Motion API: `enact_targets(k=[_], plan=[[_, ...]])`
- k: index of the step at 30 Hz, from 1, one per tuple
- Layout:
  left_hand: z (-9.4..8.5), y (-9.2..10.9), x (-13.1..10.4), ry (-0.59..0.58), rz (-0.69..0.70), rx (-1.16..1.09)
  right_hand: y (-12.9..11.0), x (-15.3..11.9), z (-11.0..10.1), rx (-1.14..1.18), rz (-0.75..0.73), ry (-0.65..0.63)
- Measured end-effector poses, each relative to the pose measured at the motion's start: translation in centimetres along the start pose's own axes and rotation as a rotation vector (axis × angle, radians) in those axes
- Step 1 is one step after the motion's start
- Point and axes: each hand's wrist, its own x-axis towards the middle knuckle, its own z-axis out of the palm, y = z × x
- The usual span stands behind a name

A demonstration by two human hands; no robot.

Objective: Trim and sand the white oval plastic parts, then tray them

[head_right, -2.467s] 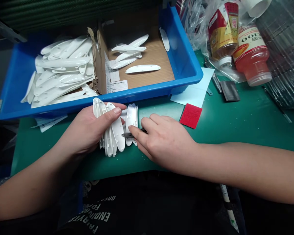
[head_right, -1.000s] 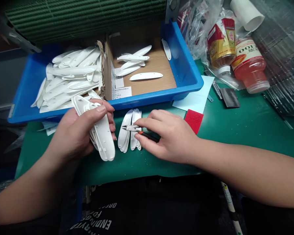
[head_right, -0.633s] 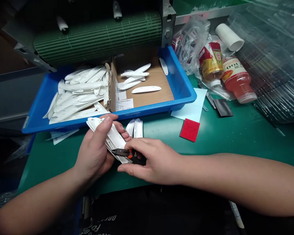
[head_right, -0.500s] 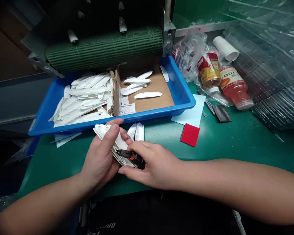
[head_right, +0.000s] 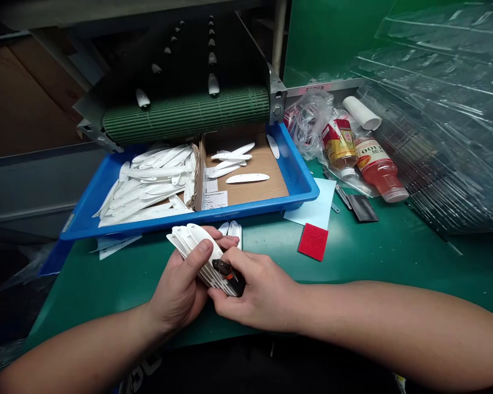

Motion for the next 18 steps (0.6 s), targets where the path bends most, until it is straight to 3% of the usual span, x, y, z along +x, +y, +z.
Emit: enact_targets(k=[4,7,11,15,18], plan=[[-0.5,-0.2,-0.1,-0.125,-0.011,0.171,-0.1,0.0,-0.3,0.097,-0.009,0.042],[-0.7,0.1,0.2,-0.062,0.002,0.270,0.1,0.0,-0.7,0.116,0.059,-0.014],[-1.3,1.3,1.1,0.030,0.004,0.240,0.2,0.1,-1.9,0.171,0.134,-0.063],[-1.8,3.3,2.1,0.081,-0.035,0.259,-0.1,0.4,-3.8,-0.016,0.136,0.008],[-2.1,4.7,2.5,0.040,-0.148,0.298,-0.2,0.6,-5.1,-0.186,0.078,0.017]])
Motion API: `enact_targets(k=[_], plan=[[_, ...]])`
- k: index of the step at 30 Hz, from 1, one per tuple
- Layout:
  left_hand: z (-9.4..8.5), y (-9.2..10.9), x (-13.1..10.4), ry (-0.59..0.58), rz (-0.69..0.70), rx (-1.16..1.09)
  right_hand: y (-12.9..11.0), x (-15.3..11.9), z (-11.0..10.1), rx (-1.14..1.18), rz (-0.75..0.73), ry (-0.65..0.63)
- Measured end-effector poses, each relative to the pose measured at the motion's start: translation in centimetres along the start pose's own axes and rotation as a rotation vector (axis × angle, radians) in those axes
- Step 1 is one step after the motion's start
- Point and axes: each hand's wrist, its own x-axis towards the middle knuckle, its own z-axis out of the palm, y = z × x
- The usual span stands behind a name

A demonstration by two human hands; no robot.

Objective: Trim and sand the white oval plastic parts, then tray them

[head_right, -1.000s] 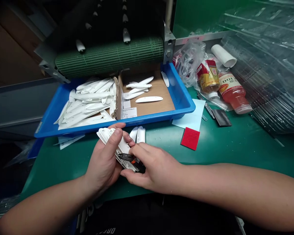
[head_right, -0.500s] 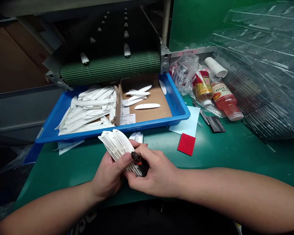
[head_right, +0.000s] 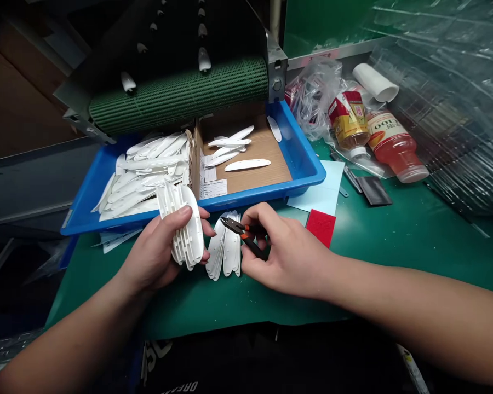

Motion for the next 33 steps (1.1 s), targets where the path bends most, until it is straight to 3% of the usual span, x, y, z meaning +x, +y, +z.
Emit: enact_targets(k=[3,6,14,22,33], plan=[[-0.9,0.6,-0.2,-0.104,-0.156,0.082,-0.1,0.2,-1.0,-0.139,-0.136,-0.042],[-1.8,0.5,-0.4,-0.134,-0.248,0.176,-0.4,0.3,-1.6,-0.249,-0.243,-0.137],[-2.8,-2.0,-0.4,-0.153,-0.161,0.186,-1.3,0.9,-0.3,-0.653,-0.374,-0.219],[-2.8,-2.8,-1.0,-0.055,-0.104,0.228,0.7,-0.4,2.7,-0.562,-0.290,-0.215],[-2.4,-3.5,-1.1,0.013,-0.118,0.275,1.2,-0.9,2.4,-0.577,-0.309,-0.233]])
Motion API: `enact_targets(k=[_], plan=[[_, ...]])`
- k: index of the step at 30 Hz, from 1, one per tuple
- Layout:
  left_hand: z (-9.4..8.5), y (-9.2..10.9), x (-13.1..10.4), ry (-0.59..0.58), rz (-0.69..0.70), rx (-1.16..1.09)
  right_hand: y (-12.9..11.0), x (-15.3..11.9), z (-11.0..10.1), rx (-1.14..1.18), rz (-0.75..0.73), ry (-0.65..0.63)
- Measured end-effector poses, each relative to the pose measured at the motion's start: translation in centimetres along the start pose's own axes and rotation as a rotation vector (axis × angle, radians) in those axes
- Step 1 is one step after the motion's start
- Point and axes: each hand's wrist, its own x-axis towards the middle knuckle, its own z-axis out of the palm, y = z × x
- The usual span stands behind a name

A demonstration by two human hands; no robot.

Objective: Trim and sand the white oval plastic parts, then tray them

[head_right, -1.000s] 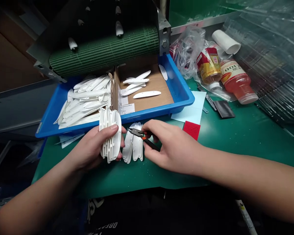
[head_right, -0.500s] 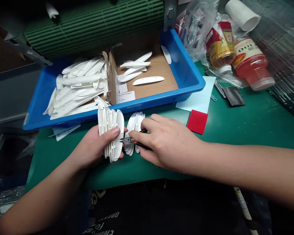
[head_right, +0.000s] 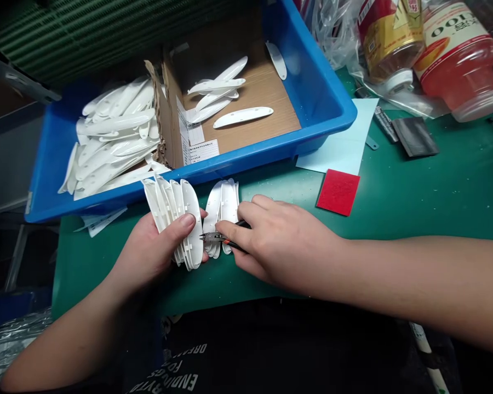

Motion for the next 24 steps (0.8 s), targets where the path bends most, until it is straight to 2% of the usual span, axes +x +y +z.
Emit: enact_targets(k=[16,21,24], plan=[[0.6,-0.1,0.0,0.058,0.010,-0.058,-0.6,0.1,0.5,-0.016,0.011,-0.024],[0.5,0.3,0.0,0.020,0.015,-0.033,-0.2,0.1,0.6,-0.010,-0.025,0.009],[0.3,0.8,0.2,0.009,0.023,0.030,0.4,0.0,0.6,0.024,0.031,0.073]])
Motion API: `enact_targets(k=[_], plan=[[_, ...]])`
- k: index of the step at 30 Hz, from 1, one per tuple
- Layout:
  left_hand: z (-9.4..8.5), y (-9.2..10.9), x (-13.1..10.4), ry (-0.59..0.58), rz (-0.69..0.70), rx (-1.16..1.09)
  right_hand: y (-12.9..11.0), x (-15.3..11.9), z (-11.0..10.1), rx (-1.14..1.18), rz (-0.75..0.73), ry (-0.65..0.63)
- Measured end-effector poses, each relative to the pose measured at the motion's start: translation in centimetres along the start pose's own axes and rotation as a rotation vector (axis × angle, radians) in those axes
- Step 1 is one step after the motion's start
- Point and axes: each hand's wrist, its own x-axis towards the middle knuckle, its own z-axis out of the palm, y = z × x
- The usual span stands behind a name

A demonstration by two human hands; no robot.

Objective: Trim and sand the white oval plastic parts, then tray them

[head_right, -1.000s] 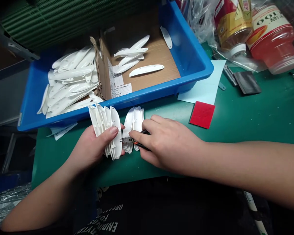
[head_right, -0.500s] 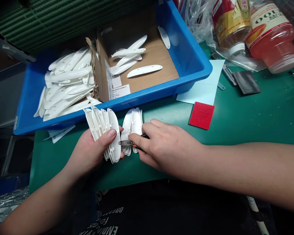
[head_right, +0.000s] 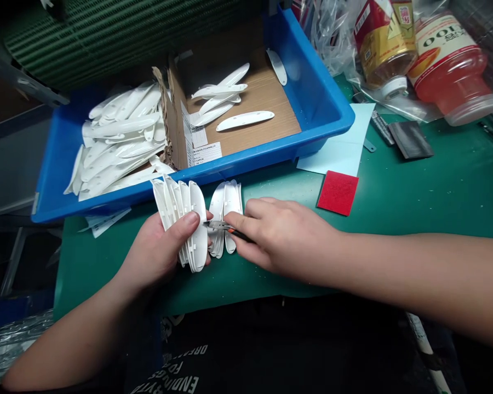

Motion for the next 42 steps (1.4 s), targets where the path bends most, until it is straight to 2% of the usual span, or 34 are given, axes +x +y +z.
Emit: enact_targets(k=[5,10,14,18,22,26,42], plan=[[-0.5,-0.4,0.2,0.003,0.071,0.105,0.8,0.1,-0.2,0.062,0.070,0.027],[-0.7,-0.8,0.0,-0.068,0.047,0.157,0.9,0.2,0.0,0.074,0.079,0.018],[-0.6,-0.4,-0.1,-0.042,0.052,0.135,0.8,0.4,0.0,0.109,0.087,0.035],[-0.6,-0.2,-0.3,-0.031,-0.005,0.027,0.2,0.5,-0.4,0.108,0.042,0.060],[-0.4,-0.5,-0.4,-0.021,-0.010,-0.040,-0.8,0.5,-0.6,0.036,-0.003,0.019],[-0.1,-0.4,-0.3,-0.024,0.006,-0.017,-1.2,0.4,-0.5,-0.020,-0.013,-0.017],[0.2,-0.6,-0.1,-0.035,0.049,0.056,-1.3,0.2,-0.3,0.022,-0.006,-0.082]])
